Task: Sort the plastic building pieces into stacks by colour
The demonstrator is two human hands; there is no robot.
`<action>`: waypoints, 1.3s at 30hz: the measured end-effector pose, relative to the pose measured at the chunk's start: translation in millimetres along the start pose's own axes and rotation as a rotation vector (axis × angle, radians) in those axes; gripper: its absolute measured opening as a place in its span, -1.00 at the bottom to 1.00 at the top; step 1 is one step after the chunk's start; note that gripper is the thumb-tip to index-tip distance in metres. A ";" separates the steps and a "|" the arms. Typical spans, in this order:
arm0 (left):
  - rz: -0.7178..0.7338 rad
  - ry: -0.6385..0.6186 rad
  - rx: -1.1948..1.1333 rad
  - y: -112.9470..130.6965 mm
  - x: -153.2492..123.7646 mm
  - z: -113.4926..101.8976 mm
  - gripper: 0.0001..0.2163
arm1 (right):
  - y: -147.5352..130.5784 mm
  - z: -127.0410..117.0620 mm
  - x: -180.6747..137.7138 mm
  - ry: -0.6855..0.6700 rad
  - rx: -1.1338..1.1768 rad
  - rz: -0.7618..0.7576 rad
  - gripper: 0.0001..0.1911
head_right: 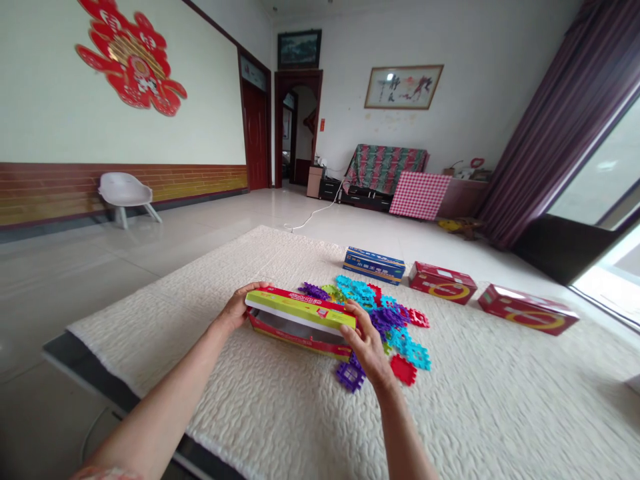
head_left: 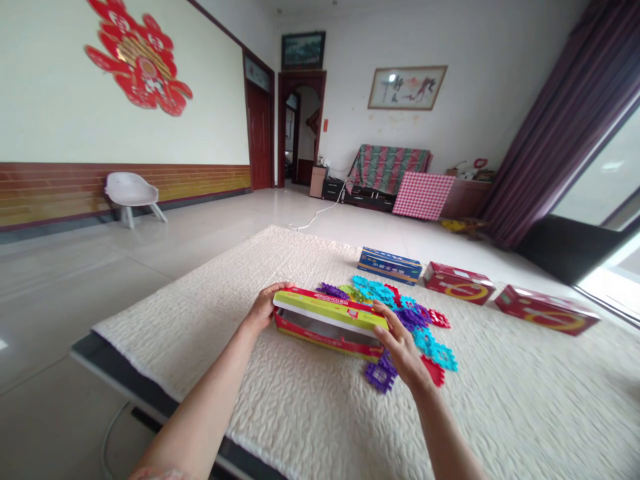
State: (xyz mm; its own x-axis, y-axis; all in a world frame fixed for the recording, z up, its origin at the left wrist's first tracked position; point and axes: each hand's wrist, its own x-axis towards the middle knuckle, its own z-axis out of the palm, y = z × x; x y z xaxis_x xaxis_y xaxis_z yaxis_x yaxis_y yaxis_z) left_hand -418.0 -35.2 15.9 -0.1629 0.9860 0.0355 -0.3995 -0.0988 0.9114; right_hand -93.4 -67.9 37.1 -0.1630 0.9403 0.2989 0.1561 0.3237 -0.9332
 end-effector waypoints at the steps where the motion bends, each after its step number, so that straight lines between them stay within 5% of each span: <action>1: 0.006 -0.006 -0.022 -0.6 0.0 -1.1 -0.61 | 0.0 0.0 0.5 0.015 0.007 0.009 -0.47; 11: 0.083 -0.184 0.025 0.4 -17.3 -7.7 -0.41 | 2.9 6.4 0.4 0.064 0.059 0.033 -0.49; 16: 0.080 -0.161 0.090 -2.5 -14.1 -7.4 -0.32 | 6.5 6.8 -0.4 0.046 0.082 0.038 -0.51; 39: 0.036 -0.298 0.103 -1.2 -19.1 -23.2 -0.41 | 8.9 2.2 1.1 0.037 0.055 0.087 -0.43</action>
State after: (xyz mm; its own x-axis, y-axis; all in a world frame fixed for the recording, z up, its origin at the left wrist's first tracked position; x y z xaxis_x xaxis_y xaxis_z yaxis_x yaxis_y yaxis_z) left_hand -435.3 -57.1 4.5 0.1022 0.9795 0.1733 -0.3023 -0.1354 0.9436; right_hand -94.4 -64.2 28.7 -0.1146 0.9681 0.2227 0.1143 0.2355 -0.9651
